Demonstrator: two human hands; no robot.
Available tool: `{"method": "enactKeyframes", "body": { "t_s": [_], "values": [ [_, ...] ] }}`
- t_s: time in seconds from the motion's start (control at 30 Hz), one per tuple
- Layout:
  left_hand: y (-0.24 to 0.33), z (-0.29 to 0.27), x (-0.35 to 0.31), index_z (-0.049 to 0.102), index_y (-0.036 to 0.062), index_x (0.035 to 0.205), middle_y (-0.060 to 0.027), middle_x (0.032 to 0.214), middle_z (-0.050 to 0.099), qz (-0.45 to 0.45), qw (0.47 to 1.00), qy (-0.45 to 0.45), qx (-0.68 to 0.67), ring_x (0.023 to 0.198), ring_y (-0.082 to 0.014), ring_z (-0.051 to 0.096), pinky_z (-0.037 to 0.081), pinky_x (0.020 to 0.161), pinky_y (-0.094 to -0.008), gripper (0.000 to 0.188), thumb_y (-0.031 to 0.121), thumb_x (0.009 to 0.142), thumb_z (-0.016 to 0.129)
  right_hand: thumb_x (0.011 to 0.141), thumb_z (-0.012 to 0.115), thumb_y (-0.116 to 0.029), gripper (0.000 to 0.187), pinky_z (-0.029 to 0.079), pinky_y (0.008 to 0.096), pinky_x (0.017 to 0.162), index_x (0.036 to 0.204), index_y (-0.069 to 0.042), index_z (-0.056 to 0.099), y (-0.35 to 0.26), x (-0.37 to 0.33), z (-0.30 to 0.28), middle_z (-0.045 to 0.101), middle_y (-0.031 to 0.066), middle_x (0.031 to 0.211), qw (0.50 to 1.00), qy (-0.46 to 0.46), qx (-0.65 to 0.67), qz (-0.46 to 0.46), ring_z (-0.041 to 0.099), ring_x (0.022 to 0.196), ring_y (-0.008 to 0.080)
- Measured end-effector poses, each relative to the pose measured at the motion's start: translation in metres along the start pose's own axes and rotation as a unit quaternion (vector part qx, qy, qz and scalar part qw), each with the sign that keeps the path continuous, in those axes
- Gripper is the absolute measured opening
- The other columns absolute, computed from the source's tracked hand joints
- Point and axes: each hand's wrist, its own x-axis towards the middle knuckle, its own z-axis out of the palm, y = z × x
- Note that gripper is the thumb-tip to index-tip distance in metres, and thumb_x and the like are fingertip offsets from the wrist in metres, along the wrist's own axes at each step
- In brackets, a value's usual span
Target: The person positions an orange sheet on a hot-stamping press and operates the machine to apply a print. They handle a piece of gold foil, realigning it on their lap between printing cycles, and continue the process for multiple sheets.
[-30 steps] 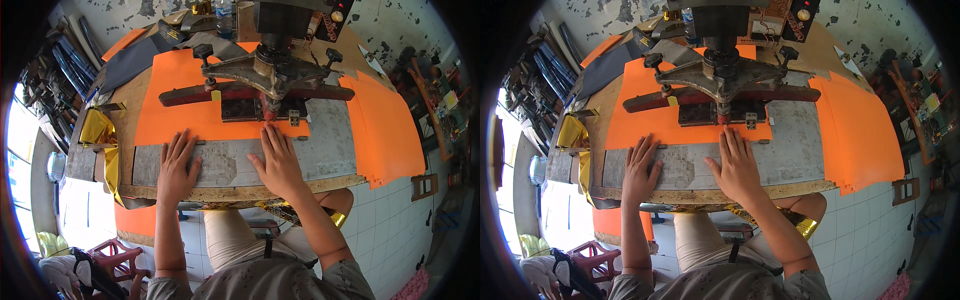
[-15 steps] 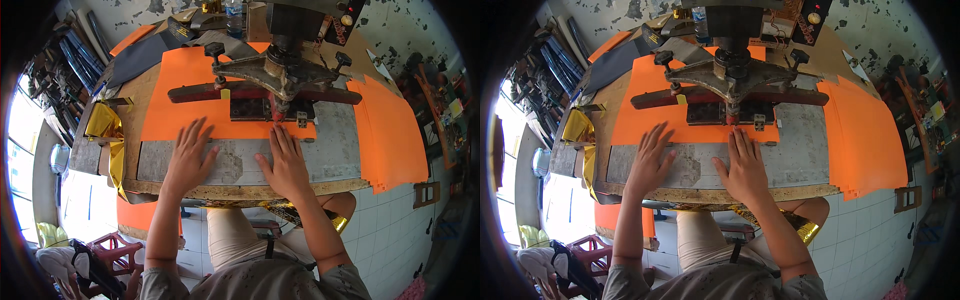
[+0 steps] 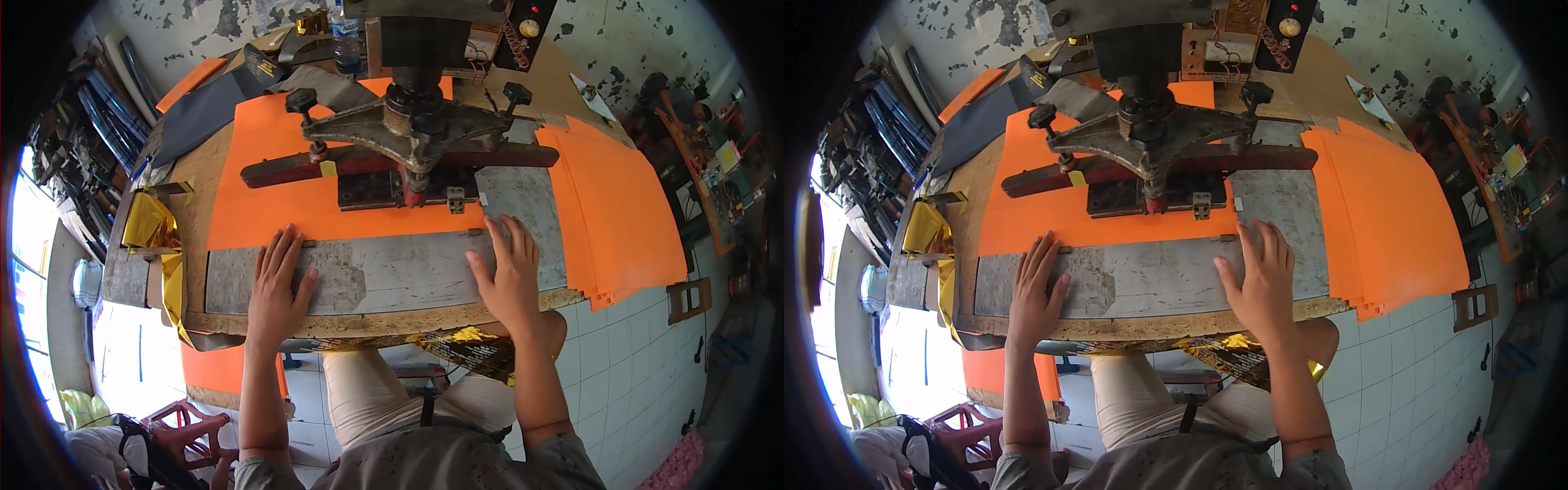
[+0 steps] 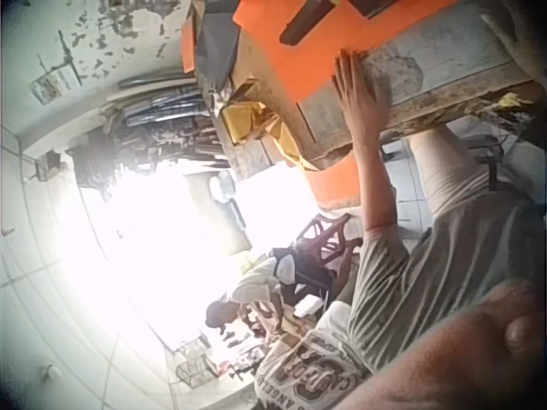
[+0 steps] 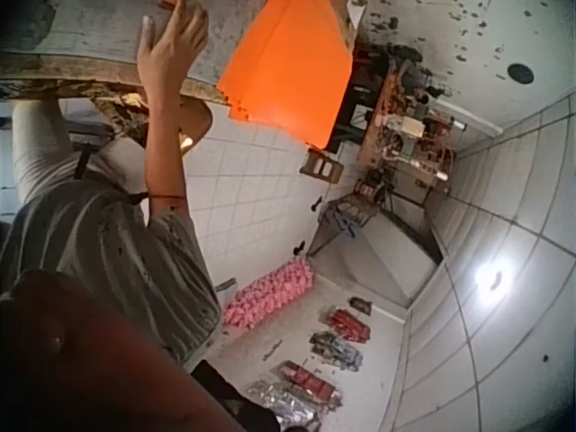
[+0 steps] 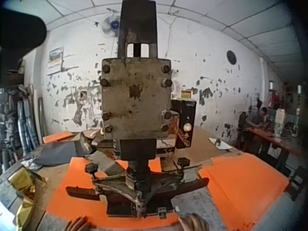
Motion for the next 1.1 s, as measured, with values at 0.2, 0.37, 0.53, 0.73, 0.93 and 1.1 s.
{"method": "enactKeyframes", "body": {
  "t_s": [0.2,0.37,0.53,0.73,0.93,1.1],
  "values": [
    [0.004,0.0,0.004,0.054,0.0007,0.15,-0.0172,0.163,0.045,-0.022,1.0,0.005,-0.005,0.153,-0.0399,0.037,0.025,0.127,-0.0515,0.057,0.029,0.101,0.061,0.106,0.057,-0.04,0.053,0.034,0.0548,0.119,0.147,-0.005,0.056,0.014,-0.002,0.004,0.046,0.0216,0.154,0.998,-0.052,-0.026,0.002,0.042,0.145,0.0401],
    [0.008,-0.001,0.005,0.055,0.0034,0.149,-0.0156,0.163,0.045,-0.031,0.999,-0.004,0.021,0.152,-0.04,0.037,0.027,0.127,-0.051,0.054,0.023,0.099,0.061,0.107,0.056,-0.039,0.053,0.034,0.0544,0.119,0.148,-0.006,0.056,0.013,-0.001,0.003,0.046,0.0208,0.156,0.998,-0.06,-0.029,0.009,0.042,0.146,0.0395],
    [0.012,-0.002,0.006,0.055,0.0039,0.149,-0.0153,0.163,0.044,-0.046,0.999,-0.011,0.018,0.152,-0.0396,0.037,0.027,0.127,-0.0511,0.054,0.022,0.099,0.061,0.107,0.057,-0.041,0.055,0.034,0.0547,0.119,0.149,-0.006,0.056,0.014,-0.002,0.002,0.046,0.0212,0.156,0.997,-0.066,-0.035,0.011,0.042,0.145,0.0405],
    [0.012,-0.001,0.007,0.055,0.0041,0.149,-0.0152,0.163,0.045,-0.048,0.999,-0.009,0.022,0.152,-0.0397,0.037,0.027,0.127,-0.0511,0.054,0.022,0.098,0.062,0.106,0.057,-0.042,0.056,0.034,0.0551,0.119,0.149,-0.006,0.057,0.014,0.001,0.005,0.046,0.0218,0.156,0.997,-0.064,-0.031,0.016,0.042,0.145,0.0412],
    [0.012,-0.001,0.007,0.058,0.0039,0.147,-0.0161,0.162,0.045,-0.048,0.999,-0.002,0.01,0.151,-0.0402,0.039,0.027,0.127,-0.0529,0.054,0.025,0.098,0.062,0.106,0.057,-0.042,0.056,0.034,0.0548,0.119,0.149,-0.006,0.057,0.013,0.001,0.005,0.046,0.0221,0.156,0.997,-0.067,-0.034,0.02,0.043,0.145,0.0415],
    [0.012,-0.002,0.006,0.055,0.0042,0.149,-0.0153,0.163,0.045,-0.041,0.999,-0.004,0.018,0.152,-0.0402,0.037,0.028,0.126,-0.0511,0.054,0.02,0.098,0.062,0.106,0.056,-0.043,0.057,0.034,0.0547,0.119,0.149,-0.006,0.057,0.013,0.001,0.006,0.045,0.0215,0.157,0.997,-0.064,-0.036,0.017,0.042,0.145,0.0415]
  ]
}}
